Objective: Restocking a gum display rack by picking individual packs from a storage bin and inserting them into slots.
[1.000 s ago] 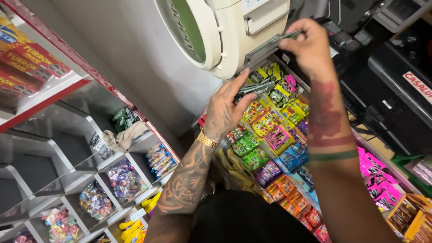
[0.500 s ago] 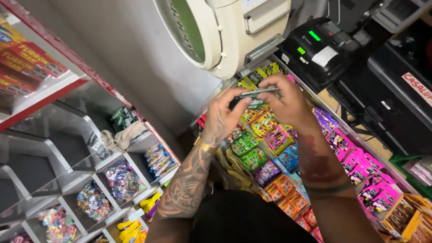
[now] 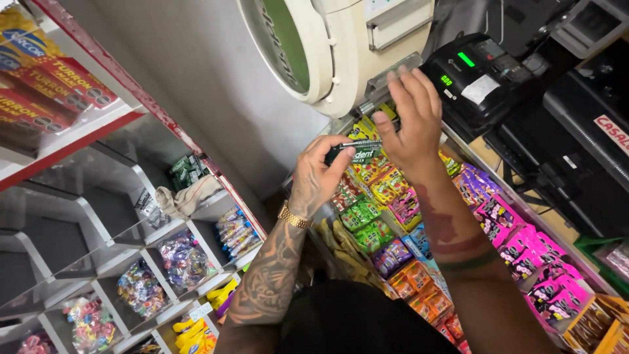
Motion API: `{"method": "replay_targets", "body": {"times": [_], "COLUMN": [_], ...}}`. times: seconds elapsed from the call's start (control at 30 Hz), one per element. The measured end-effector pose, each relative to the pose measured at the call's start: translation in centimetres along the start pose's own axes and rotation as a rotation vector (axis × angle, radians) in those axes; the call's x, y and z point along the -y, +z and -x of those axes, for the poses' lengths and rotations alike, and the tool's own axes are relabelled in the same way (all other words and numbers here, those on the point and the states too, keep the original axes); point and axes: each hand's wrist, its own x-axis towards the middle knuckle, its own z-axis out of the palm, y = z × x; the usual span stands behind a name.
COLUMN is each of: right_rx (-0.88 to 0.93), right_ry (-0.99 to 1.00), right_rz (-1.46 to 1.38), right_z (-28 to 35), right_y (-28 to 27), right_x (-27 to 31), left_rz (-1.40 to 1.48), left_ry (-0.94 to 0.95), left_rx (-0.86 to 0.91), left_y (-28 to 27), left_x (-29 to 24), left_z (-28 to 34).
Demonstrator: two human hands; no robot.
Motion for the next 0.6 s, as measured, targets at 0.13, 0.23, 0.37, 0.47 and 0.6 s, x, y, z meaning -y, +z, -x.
{"method": "replay_targets", "body": {"times": [0.13,0.23,0.37,0.47,0.6], "right_rx": [0.162,0.179,0.066,-0.148,-0.221], "right_ry": [0.074,0.105,0.038,-0.024,0.117], "right_rz": [0.140,0.154,-0.011,-0.077,-0.135], "right_z": [-1.2,-2.0,-2.5,-0.4,0.4], "right_y": [-1.2,-1.4,-1.8,-1.3,-1.6], "right_x": [1.3,1.7,1.0,-0.2,-0.2], "left_rz": [-0.006,-0.014,0.001,-0.014,0.007], "left_ry": [-0.074,-0.059,-0.059,-0.065,-0.060], "left_rx": [0.057,0.062,0.076,0.074,0.070], "left_y": [-0.1,0.4,0.8,0.9,1.0], "left_x": [-0.8,-1.1,-1.8,-1.8,-1.8], "left_z": [-0.2,-0.1,-0.2,-0.1,0.1]}}
